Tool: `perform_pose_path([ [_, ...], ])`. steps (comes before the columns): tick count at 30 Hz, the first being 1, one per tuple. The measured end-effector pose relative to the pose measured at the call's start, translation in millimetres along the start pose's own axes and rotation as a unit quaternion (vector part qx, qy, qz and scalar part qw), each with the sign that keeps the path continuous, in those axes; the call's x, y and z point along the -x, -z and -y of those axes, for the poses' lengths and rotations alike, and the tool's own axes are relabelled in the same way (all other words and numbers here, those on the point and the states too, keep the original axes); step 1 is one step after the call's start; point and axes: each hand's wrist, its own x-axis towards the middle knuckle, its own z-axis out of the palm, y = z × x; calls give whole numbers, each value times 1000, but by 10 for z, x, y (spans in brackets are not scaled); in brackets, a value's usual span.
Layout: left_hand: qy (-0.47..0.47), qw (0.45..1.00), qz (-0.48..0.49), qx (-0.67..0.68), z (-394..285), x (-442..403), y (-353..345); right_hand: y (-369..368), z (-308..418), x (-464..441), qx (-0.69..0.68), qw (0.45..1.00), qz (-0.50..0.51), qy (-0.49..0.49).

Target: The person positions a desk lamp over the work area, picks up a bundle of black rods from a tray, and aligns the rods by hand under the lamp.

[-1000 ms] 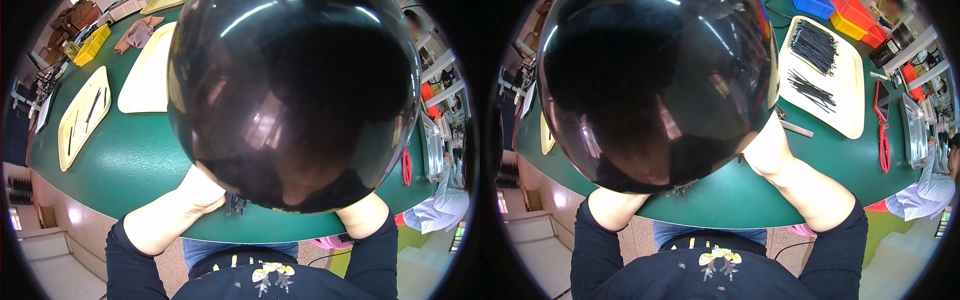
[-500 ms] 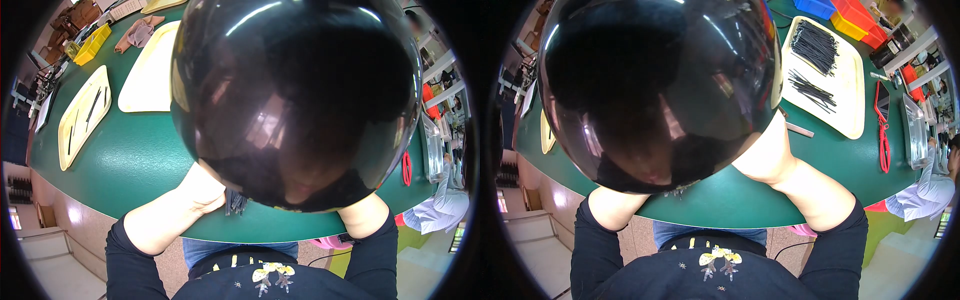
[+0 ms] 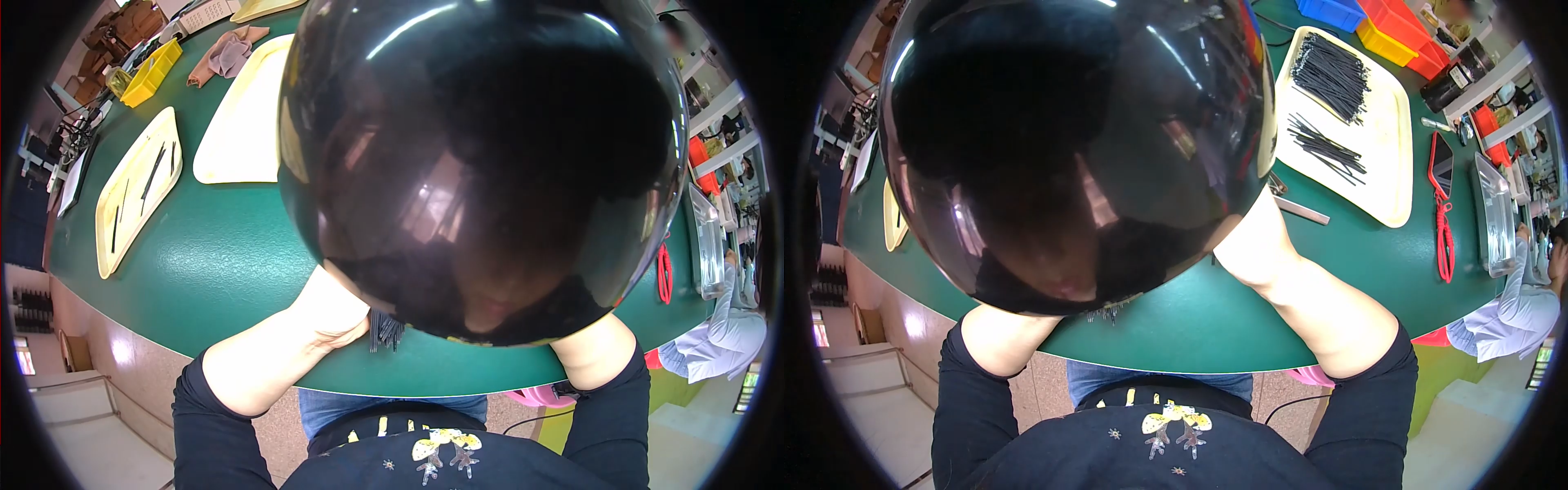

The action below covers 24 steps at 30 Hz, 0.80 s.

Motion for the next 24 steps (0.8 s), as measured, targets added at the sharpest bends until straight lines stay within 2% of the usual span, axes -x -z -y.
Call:
perform_pose_path([
  [2,-22,999,-2,-44,4,38,135,-150,31,-4,-75,997,-4,-4],
  [5,-55,992,-5,-110,54,-91,71,-89,-67,-35,-158,975,146,51],
  [6,-65,989,-5,-132,41,-8,223,-83,-22,-21,-37,994,100,-19],
  [7,-76,985,-6,-154,-19,-113,266,-103,61,-11,85,991,52,-89],
  [8,-87,981,-7,-176,209,331,390,-138,125,-14,205,966,2,-157],
  [9,-97,975,-7,-197,217,265,366,389,-227,101,84,979,169,-71],
  [13,-139,949,-10,-282,349,329,406,285,-207,127,105,979,162,-64],
  [16,-162,893,12,-419,-304,588,-78,264,-127,77,127,978,156,-58],
  [17,-184,915,95,-346,-327,554,-59,219,-155,68,134,977,154,-57],
  [18,-277,811,163,-490,-150,518,49,219,-134,-30,140,977,152,-55],
  [19,-114,835,176,-509,-380,545,-103,174,-144,38,146,976,151,-54],
  [20,52,837,184,-513,-611,558,-286,178,-97,30,153,975,150,-53],
  [24,-136,863,142,-466,-429,529,-239,30,-131,-131,182,972,142,-44],
])
